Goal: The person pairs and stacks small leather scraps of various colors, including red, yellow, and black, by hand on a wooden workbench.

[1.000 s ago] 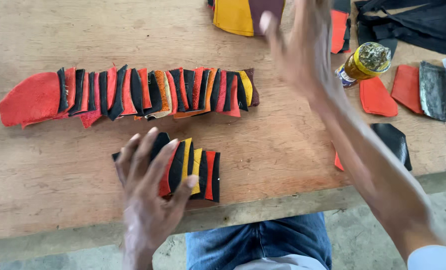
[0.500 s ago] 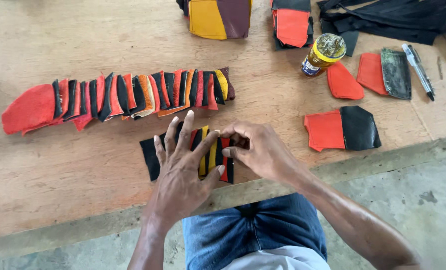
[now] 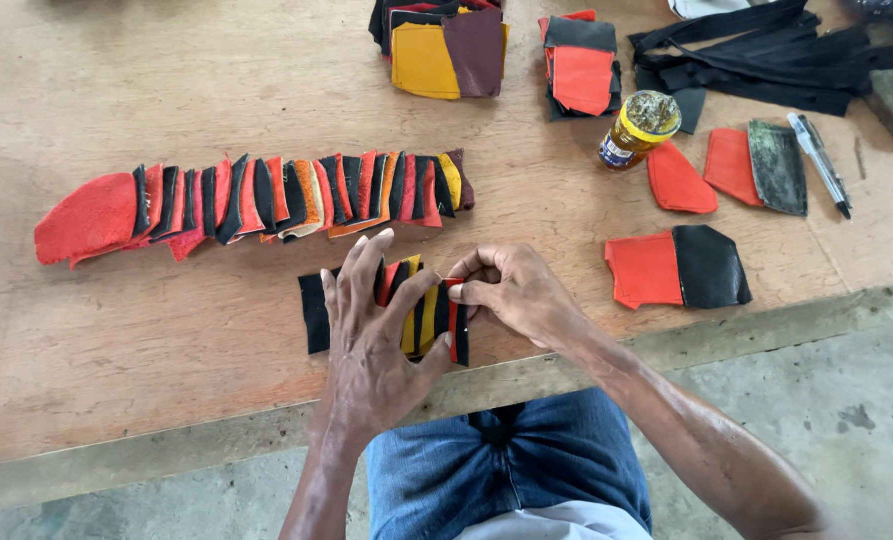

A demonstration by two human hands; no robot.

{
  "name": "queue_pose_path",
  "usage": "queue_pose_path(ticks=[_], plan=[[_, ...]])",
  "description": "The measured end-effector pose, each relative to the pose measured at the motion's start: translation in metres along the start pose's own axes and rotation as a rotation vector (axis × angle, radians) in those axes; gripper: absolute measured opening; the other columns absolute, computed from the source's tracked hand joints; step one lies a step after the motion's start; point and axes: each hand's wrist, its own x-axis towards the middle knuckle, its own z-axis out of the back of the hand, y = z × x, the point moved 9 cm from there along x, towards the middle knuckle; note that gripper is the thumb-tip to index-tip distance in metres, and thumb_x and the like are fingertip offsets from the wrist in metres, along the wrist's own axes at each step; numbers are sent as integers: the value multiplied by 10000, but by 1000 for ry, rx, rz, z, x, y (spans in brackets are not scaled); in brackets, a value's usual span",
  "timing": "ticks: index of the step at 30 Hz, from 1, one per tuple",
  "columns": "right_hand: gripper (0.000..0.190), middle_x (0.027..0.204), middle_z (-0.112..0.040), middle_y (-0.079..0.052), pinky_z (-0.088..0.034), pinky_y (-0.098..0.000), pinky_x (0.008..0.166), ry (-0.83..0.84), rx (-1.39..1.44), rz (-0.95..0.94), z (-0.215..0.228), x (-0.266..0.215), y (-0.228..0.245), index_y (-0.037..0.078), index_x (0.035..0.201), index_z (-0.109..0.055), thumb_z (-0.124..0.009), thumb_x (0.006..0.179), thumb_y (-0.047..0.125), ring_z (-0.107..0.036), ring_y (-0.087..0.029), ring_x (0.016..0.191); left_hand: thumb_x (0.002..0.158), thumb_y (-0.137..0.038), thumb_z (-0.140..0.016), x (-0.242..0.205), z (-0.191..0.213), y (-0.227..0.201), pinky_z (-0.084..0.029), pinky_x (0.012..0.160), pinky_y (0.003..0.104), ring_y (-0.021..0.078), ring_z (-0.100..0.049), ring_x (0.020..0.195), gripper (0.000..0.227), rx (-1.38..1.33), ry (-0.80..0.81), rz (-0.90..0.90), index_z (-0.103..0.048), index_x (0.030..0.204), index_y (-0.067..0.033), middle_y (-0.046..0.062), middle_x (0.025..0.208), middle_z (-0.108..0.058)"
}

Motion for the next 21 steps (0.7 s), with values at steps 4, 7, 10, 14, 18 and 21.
queue_pose_path(ticks=[4,7,10,14,18,21], plan=[[189,840,-720,-79,-644,-276,651,4,-26,-5,-3,-6,8,-45,1061,-696,-718,885,21,-693,-120,726,621,-216,-864,-3,2,0,-134,1181,723,415,-247,1491,630,-17,-25,-35,-659,1214,-163,171,1515,-329],[212,881,-751,-74,-636,-272,684,96,-63,68,-6,-14,20,-20,1095,-710,-725,893,43,-707,-112,764,721,-296,-876,-2,2,7,-176,1198,710,392,-303,1480,530,-76,-53,28,-651,1177,-145,174,1542,-344],[220,909,-768,-77,-628,-275,740,129,-161,191,-9,-20,29,-6,1112,-717,-734,899,46,-715,-111,815,770,-311,-865,-2,-1,9,-187,1177,712,393,-338,1459,448,-77,-70,59,-653,1117,-121,179,1533,-371],[225,950,-752,-67,-629,-284,789,188,-24,187,-12,-15,20,-9,1139,-678,-709,918,23,-731,-115,869,796,-217,-820,-4,0,6,-218,1169,699,406,-384,1467,364,-106,-90,-9,-647,1094,-101,183,1529,-432],[253,1003,-751,-64,-621,-290,806,315,165,147,-21,-9,14,-10,1171,-681,-712,923,25,-716,-122,906,806,-144,-756,-6,2,7,-253,1186,673,437,-399,1479,342,-120,-137,-40,-627,1117,-83,183,1529,-493],[230,998,-750,-75,-613,-296,793,358,295,85,-27,-7,12,-18,1165,-683,-716,947,45,-717,-136,891,859,-123,-699,-10,10,6,-309,1225,640,461,-386,1519,342,-179,-228,-75,-601,1181,-66,223,1563,-492]])
